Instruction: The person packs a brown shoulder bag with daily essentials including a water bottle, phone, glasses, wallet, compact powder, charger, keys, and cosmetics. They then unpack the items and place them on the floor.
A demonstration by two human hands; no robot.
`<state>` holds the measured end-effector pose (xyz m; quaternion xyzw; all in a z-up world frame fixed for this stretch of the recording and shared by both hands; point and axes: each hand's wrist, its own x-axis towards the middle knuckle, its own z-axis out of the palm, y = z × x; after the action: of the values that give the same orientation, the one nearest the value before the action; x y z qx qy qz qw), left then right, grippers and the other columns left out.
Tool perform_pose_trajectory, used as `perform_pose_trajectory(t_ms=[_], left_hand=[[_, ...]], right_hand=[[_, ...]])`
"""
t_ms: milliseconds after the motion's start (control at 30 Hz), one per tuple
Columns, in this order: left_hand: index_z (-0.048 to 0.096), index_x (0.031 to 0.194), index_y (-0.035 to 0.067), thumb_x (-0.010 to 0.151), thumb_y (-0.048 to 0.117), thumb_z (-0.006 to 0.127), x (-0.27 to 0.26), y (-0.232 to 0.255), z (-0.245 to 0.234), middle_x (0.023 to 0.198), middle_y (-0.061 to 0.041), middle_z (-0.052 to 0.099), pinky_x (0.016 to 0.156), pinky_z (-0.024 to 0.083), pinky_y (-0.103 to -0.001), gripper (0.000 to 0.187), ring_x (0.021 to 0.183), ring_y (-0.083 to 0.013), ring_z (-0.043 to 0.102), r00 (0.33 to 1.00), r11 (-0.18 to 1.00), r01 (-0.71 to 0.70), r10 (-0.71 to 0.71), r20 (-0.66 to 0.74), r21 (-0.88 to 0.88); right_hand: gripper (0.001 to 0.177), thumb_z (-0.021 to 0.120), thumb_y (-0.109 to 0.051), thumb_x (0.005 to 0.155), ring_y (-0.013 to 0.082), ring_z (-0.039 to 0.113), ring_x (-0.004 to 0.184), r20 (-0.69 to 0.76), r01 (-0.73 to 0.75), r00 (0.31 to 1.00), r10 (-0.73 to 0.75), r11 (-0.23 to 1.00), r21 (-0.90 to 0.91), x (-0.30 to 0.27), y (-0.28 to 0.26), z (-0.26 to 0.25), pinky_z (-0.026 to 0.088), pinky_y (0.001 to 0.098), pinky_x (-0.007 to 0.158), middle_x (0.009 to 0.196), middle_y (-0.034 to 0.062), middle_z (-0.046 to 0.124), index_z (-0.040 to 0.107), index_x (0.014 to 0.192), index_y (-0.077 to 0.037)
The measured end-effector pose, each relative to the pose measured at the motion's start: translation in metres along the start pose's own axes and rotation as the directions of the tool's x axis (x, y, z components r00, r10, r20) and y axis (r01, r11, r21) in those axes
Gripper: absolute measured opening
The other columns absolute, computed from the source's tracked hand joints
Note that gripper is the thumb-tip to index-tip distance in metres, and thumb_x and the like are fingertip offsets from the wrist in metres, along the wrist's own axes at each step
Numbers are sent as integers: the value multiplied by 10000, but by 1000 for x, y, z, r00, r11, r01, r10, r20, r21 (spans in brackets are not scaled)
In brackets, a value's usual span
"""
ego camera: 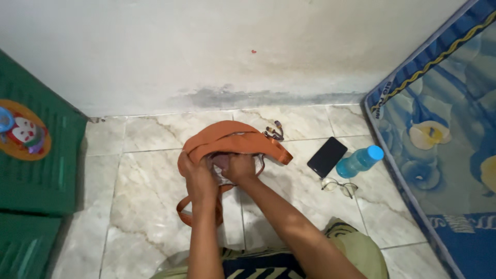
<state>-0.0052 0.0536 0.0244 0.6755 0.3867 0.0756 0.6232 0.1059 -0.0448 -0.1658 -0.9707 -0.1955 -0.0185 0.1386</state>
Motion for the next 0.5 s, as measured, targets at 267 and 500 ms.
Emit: perform_pose_trajectory(t_ms=[267,500], left_hand=[[779,1125,128,929,313,644,13,-42,12,1404,-189,561,1074,452,-507,302,1320,-388,516,808,528,-510,565,167,679],[409,1527,141,992,379,576,-12,-27,27,1451,-153,588,954,562,-418,609,1225,-277,653,705,978,-196,192,683,-72]], right_hand=[[547,827,-211,787,276,654,1185,126,20,973,-194,614,789,-81,54,-127,584,362,956,1259,136,690,682,1291,-58],[698,741,90,793,256,379,1488,-134,144,990,-55,441,886,-153,72,-213,510,383,1098,1617,107,285,555,1450,-59]])
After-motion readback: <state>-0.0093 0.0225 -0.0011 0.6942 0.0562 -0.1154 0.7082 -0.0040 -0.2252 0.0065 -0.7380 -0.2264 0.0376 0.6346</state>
